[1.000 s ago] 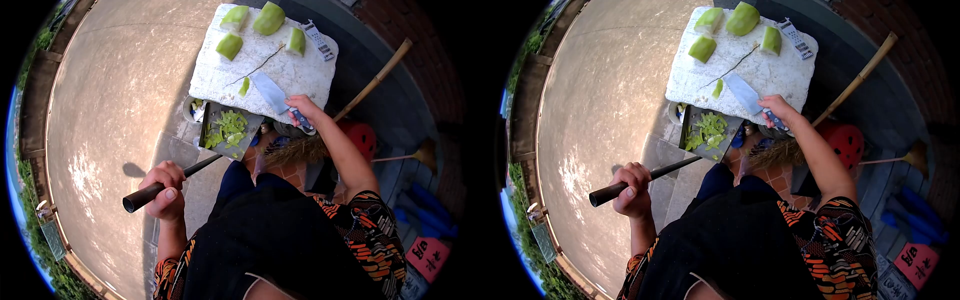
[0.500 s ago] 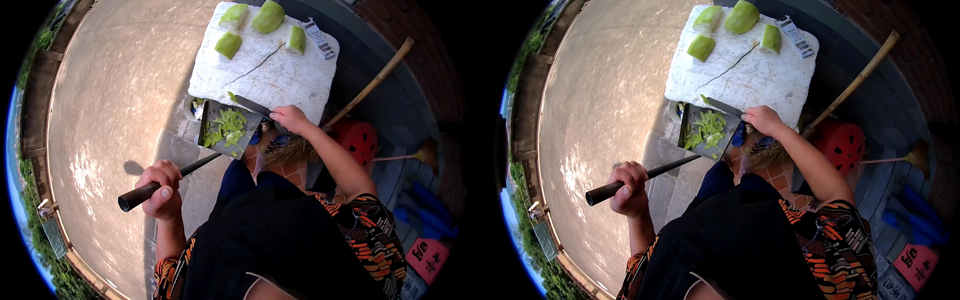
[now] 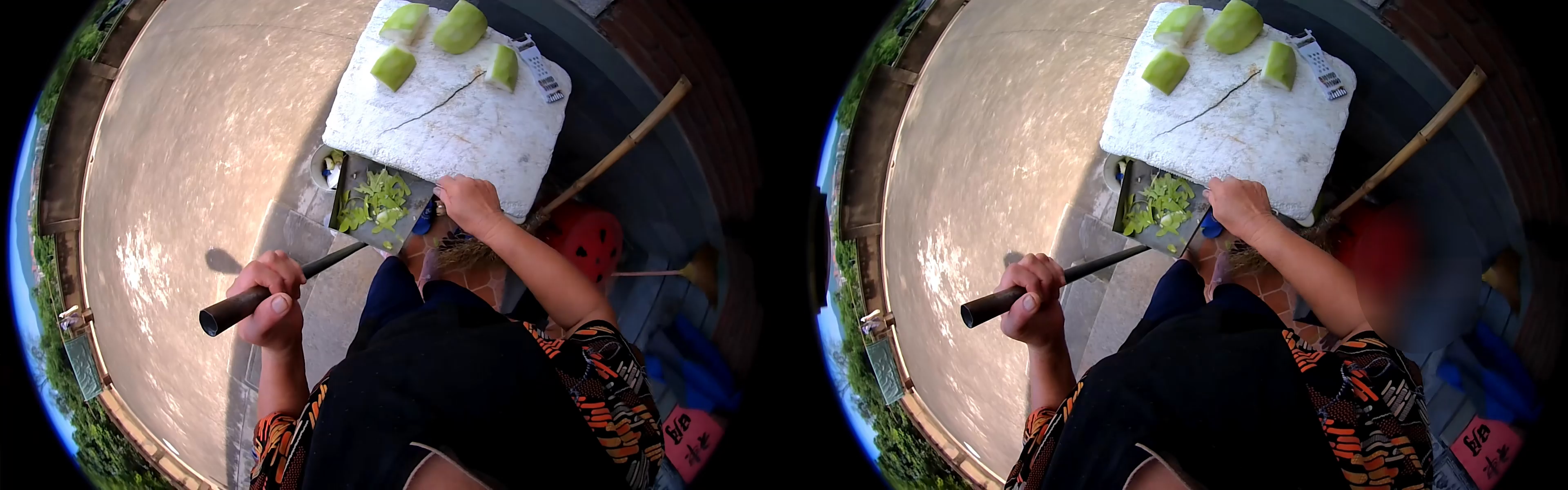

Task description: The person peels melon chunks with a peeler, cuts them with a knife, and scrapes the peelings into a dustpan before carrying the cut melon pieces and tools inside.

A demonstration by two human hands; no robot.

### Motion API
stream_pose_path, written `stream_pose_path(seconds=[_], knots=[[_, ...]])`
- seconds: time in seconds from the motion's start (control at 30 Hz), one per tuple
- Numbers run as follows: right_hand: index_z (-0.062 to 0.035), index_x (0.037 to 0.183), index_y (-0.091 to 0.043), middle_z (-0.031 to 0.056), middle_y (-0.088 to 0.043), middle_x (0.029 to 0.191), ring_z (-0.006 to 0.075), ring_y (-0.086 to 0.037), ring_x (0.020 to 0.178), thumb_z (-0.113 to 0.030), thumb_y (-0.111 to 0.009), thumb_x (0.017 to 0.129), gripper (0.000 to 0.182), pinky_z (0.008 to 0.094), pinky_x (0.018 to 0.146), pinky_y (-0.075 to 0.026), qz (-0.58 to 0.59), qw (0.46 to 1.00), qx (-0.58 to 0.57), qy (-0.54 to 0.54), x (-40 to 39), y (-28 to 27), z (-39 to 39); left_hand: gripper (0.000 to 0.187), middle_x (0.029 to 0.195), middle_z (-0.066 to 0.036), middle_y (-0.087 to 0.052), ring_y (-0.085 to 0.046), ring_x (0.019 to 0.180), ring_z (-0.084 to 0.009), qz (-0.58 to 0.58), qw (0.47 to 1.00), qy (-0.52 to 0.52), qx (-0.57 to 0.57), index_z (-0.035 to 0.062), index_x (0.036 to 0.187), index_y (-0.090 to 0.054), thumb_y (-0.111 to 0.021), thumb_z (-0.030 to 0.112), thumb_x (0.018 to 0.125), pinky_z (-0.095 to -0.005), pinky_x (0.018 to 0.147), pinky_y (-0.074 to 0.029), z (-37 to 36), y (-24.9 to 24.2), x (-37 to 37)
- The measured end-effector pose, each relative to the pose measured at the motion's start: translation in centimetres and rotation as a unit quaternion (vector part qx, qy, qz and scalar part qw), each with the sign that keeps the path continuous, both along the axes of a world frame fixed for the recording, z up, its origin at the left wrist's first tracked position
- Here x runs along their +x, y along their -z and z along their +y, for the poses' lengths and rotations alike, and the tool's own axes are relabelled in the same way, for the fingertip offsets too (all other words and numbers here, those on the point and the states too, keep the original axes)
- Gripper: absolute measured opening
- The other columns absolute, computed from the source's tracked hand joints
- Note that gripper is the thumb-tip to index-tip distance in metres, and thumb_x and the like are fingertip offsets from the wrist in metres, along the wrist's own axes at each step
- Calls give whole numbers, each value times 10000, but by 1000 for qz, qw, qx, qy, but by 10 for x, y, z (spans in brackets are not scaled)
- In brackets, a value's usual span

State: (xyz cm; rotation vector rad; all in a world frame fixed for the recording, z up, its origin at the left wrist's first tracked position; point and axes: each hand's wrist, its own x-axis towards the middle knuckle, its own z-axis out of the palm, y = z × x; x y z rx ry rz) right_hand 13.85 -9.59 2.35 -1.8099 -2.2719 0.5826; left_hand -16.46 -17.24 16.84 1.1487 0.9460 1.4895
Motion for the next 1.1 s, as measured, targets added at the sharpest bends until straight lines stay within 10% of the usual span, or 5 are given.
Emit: stream_pose_path(seconds=[0.7,0.93,1.1], knots=[[-91,952,-686,186,-677,840,391,-649,809,-343,-591,899,275,480,734,-496,44,962,-262,58,103,74,-158,325,520,1,-385,-345,422,-102,8,974,-202,-105,91,590,-429,-681,13,781,-270,453,-360,51,56,-39],[-110,1021,-714,195,-658,775,387,-646,742,-316,-602,896,266,465,645,-478,98,936,-303,152,76,77,-181,357,547,22,-440,-404,502,-65,131,969,-156,-143,99,578,-461,-730,0,791,-244,493,-327,133,145,-70],[-66,990,-700,202,-645,756,388,-642,729,-262,-605,889,240,453,644,-472,73,920,-336,190,53,102,-195,367,569,-60,-441,-470,490,-186,457,888,21,-33,53,618,-434,-748,125,794,-326,483,-352,173,236,-71]])
